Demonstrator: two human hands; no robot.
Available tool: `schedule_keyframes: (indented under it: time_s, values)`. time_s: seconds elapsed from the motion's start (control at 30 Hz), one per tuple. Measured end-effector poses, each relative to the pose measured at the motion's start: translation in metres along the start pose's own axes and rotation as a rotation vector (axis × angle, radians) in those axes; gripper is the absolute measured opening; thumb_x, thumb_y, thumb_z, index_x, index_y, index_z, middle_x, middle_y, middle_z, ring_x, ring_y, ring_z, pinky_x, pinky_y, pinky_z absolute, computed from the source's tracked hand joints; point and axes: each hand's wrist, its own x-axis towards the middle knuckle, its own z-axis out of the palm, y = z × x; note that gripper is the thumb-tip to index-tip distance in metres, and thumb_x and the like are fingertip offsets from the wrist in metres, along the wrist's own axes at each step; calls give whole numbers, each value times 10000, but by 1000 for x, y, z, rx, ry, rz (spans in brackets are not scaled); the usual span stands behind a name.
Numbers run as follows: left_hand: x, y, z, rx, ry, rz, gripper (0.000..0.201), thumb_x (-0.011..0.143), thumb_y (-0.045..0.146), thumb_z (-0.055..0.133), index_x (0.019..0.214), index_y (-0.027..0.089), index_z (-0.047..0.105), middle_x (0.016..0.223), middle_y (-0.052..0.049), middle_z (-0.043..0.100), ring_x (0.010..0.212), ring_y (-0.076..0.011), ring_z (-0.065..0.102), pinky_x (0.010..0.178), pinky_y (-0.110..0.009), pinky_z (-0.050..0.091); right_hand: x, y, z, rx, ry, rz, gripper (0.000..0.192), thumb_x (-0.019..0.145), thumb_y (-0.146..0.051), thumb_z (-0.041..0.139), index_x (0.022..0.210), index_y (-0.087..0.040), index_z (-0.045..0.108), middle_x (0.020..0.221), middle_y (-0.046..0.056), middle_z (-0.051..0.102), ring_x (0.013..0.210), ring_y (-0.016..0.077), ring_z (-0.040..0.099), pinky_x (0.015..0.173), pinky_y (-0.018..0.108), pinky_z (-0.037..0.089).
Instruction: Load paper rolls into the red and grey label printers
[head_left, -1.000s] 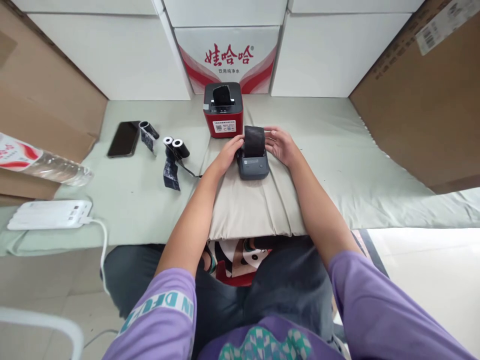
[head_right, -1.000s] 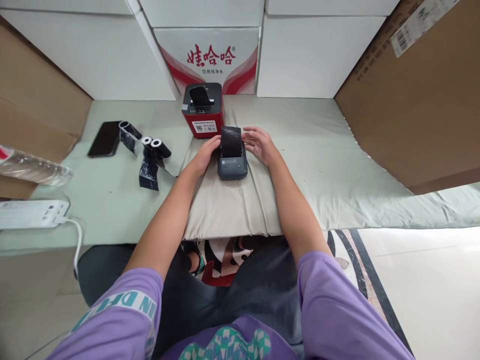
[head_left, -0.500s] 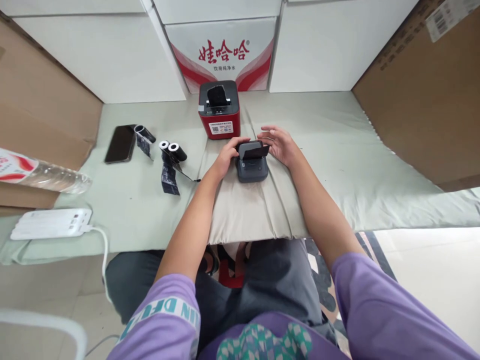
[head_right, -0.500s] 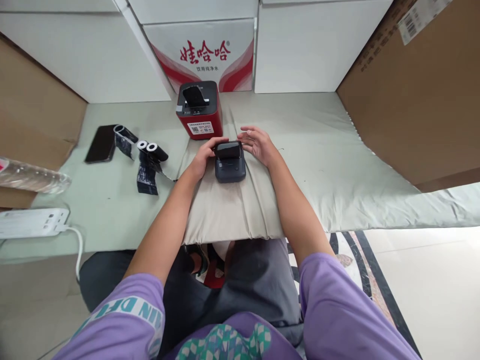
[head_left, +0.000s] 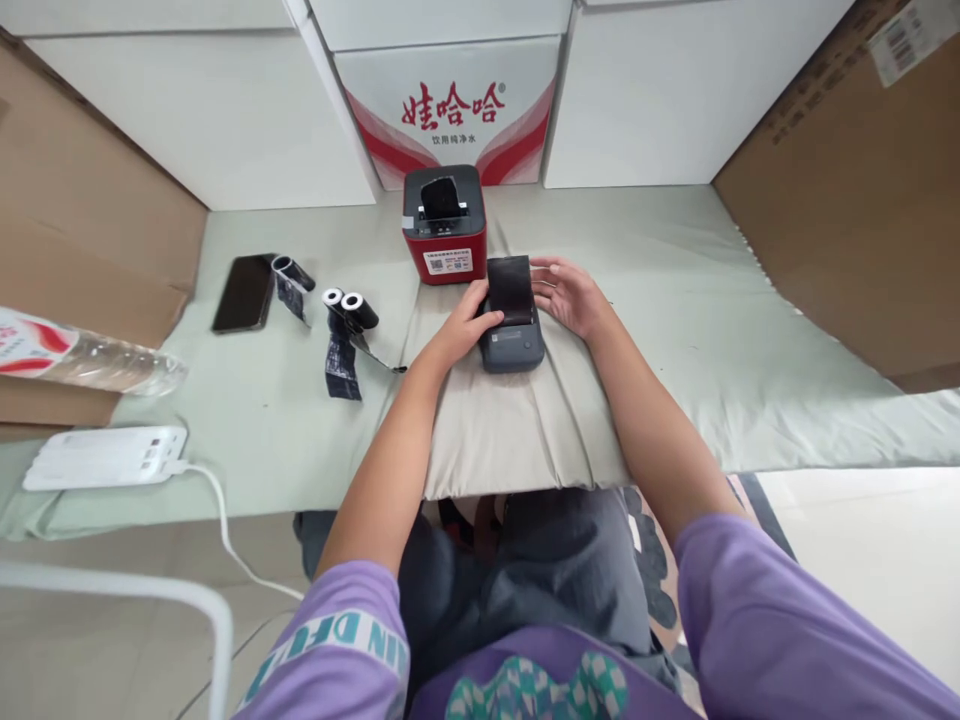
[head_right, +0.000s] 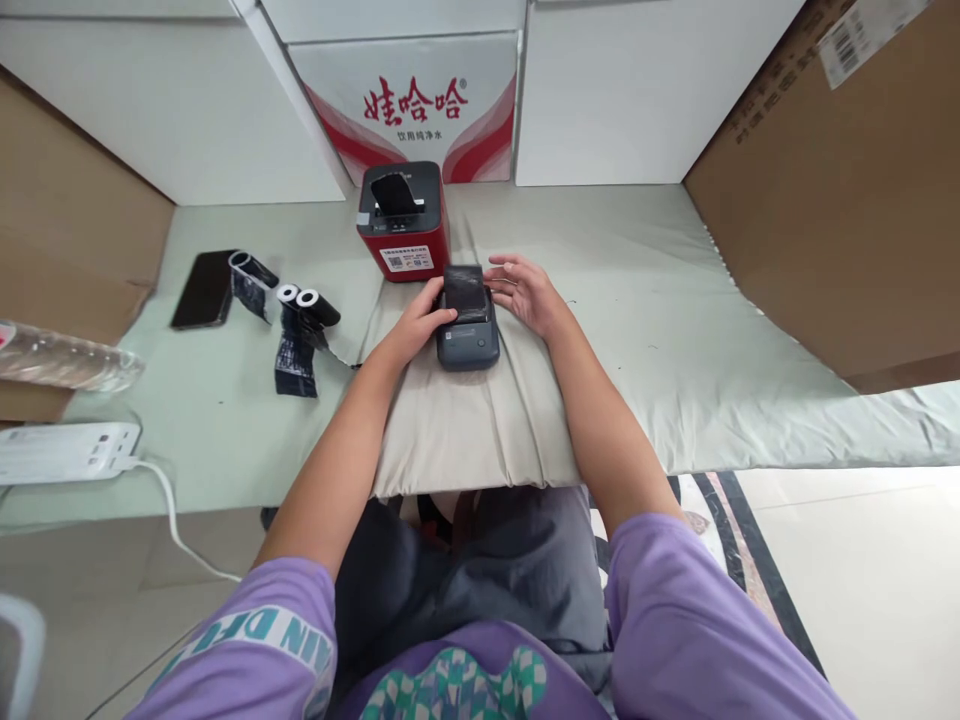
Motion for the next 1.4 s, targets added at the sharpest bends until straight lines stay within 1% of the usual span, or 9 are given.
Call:
schedule_keyframes:
  time_s: [0.07, 0.23, 0.63, 0.9, 1.07, 1.13, 1.23, 1.3, 1.4]
  values:
    - [-1, -3, -3, -39, -29, -37, 690, 859, 416, 636, 1511, 272, 463, 1577, -87, 483, 1501, -314, 406, 1289, -494, 273, 0, 0, 1, -18, 12, -1, 443, 721, -559, 832, 1006, -286, 630, 962, 20, 747, 1011, 233, 717, 929, 425, 602]
    - [-3, -5, -18, -24, -217, -43, 1100, 680, 415, 832, 1634, 282, 302, 1733, -100, 256, 1616, -383, 189, 1324, -539, 179, 0, 0, 1, -28, -3, -5, 459, 714, -574, 830, 1006, -291, 618, 956, 15, 740, 1025, 236, 714, 950, 423, 598]
    - [-3, -2, -18, 60, -224, -58, 1135, 653, 300, 776, 1653, 276, 241, 1723, -110, 241, 1606, -393, 203, 1320, -550, 186, 4, 6, -2, -38, -8, -18, 484, 705, -590, 832, 1021, -299, 609, 977, 17, 733, 1051, 242, 704, 950, 428, 595]
    - [-3, 5, -14, -17, -222, 13, 1187, 673, 399, 821, 1657, 294, 165, 1643, -149, 370, 1512, -386, 383, 1272, -566, 273, 4, 6, -2, -29, 2, -21, 473, 712, -569, 833, 1011, -292, 594, 974, 18, 731, 1045, 245, 703, 945, 426, 598]
    - [-2, -1, -11, -56, -160, 14, 1136, 687, 534, 849, 1623, 325, 240, 1587, -142, 446, 1477, -373, 440, 1249, -559, 317, 4, 6, -1, -33, 3, -32, 454, 717, -558, 832, 999, -282, 607, 982, 28, 739, 1054, 254, 707, 926, 420, 601]
    - [-2, -4, -11, -77, -98, 3, 1009, 744, 594, 800, 1589, 324, 319, 1545, -128, 507, 1463, -350, 466, 1240, -533, 341, 4, 7, -1, -31, 2, -40, 447, 715, -551, 835, 992, -281, 612, 978, 27, 745, 1050, 252, 709, 916, 412, 602]
    - [-1, -4, -11, -119, -39, -25, 720, 903, 647, 584, 1520, 305, 438, 1495, -100, 584, 1434, -317, 510, 1224, -506, 373, 4, 7, -1, -36, 8, -41, 437, 717, -547, 830, 992, -284, 613, 964, 22, 749, 1041, 243, 710, 912, 402, 600]
    - [0, -2, -10, -127, -15, -40, 591, 970, 603, 459, 1465, 286, 509, 1484, -87, 608, 1424, -304, 525, 1225, -501, 378, 4, 8, 0, -40, 9, -35, 430, 723, -544, 823, 996, -287, 611, 952, 17, 748, 1035, 235, 710, 914, 398, 597]
    - [1, 0, -7, -66, 19, -49, 512, 945, 466, 502, 1404, 249, 572, 1496, -82, 610, 1436, -294, 511, 1253, -486, 351, 5, 8, -1, -35, -8, -30, 423, 730, -532, 820, 1009, -293, 610, 941, 8, 747, 1030, 224, 712, 916, 391, 591]
